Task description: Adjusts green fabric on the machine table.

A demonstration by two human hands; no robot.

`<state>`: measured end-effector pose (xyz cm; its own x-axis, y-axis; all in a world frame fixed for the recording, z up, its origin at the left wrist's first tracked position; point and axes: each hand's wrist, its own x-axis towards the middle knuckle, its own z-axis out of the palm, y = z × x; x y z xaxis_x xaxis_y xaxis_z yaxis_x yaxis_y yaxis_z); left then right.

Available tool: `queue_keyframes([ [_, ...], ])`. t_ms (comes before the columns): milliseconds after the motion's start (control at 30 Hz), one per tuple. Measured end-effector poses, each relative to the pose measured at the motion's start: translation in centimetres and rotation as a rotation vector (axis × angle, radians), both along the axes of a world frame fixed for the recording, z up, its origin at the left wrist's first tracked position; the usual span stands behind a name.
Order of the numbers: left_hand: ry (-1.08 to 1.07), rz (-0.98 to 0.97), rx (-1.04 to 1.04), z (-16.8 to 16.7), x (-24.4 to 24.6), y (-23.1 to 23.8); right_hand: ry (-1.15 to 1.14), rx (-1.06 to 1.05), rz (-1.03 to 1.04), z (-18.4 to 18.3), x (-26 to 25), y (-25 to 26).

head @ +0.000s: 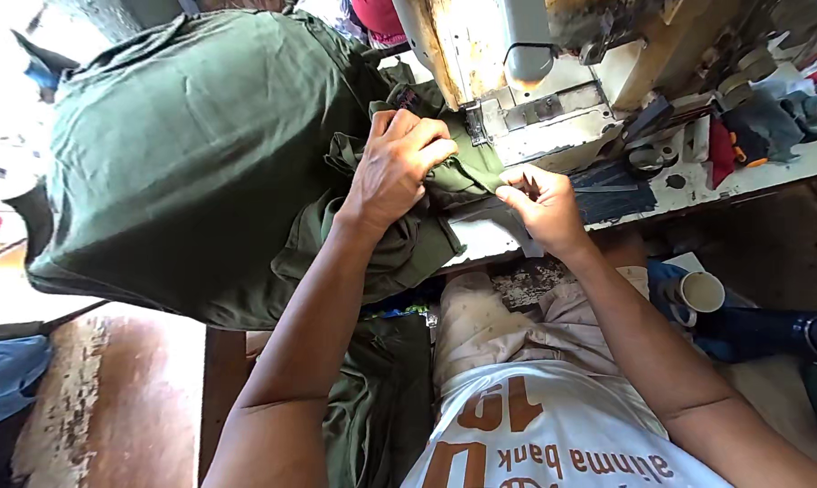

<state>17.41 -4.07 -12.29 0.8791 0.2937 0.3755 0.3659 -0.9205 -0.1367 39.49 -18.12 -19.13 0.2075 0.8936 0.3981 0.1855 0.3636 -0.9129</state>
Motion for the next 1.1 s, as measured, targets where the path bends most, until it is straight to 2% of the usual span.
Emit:
queue_keyframes([
  [167, 0.071, -0.084, -0.168, 1.7, -0.4, -0.3, 0.005, 0.109, 0.015, 0.0, -0.1, 1.5],
  [300, 0.189, 0.049, -0.218, 4.5, -1.7, -1.3, -0.035, 0.162, 0.03, 0.0, 0.2, 2.3],
  [433, 0.199, 0.225, -0.199, 7.5, -5.2, -0.8, -0.082, 0.165, 0.053, 0.1, 0.6, 2.5],
  [500, 0.104, 0.167, -0.209, 8.7, -6.0, -2.0, -0.141, 0.138, 0.078, 0.5, 0.9, 2.4],
  [600, -0.047, -0.046, -0.25, 9.2, -4.9, -6.0, -0.307, 0.091, 0.2, 2.2, 1.6, 0.9],
  [667, -0.097, -0.141, -0.312, 8.3, -4.0, -8.3, -0.355, 0.103, 0.331, 3.1, 1.7, -1.2],
  [767, -0.125, -0.22, -0.525, 5.4, -3.0, -10.3, -0.369, 0.139, 0.405, 3.3, 1.3, -4.3],
  [867, -0.131, -0.107, -0.668, 2.4, -1.3, -11.4, -0.362, 0.158, 0.348, 2.3, 0.8, -5.9],
  [933, -0.17, 0.059, -0.585, 0.8, 0.0, -12.2, -0.335, 0.158, 0.273, 1.7, 0.5, -6.4],
  [967, -0.199, 0.118, -0.477, -0.2, 0.7, -12.7, -0.308, 0.157, 0.242, 1.6, 0.4, -6.7],
  [1100, -0.382, 0.193, -0.093, -5.7, 2.9, -12.8, -0.251, 0.154, 0.152, 1.4, 0.1, -7.6],
])
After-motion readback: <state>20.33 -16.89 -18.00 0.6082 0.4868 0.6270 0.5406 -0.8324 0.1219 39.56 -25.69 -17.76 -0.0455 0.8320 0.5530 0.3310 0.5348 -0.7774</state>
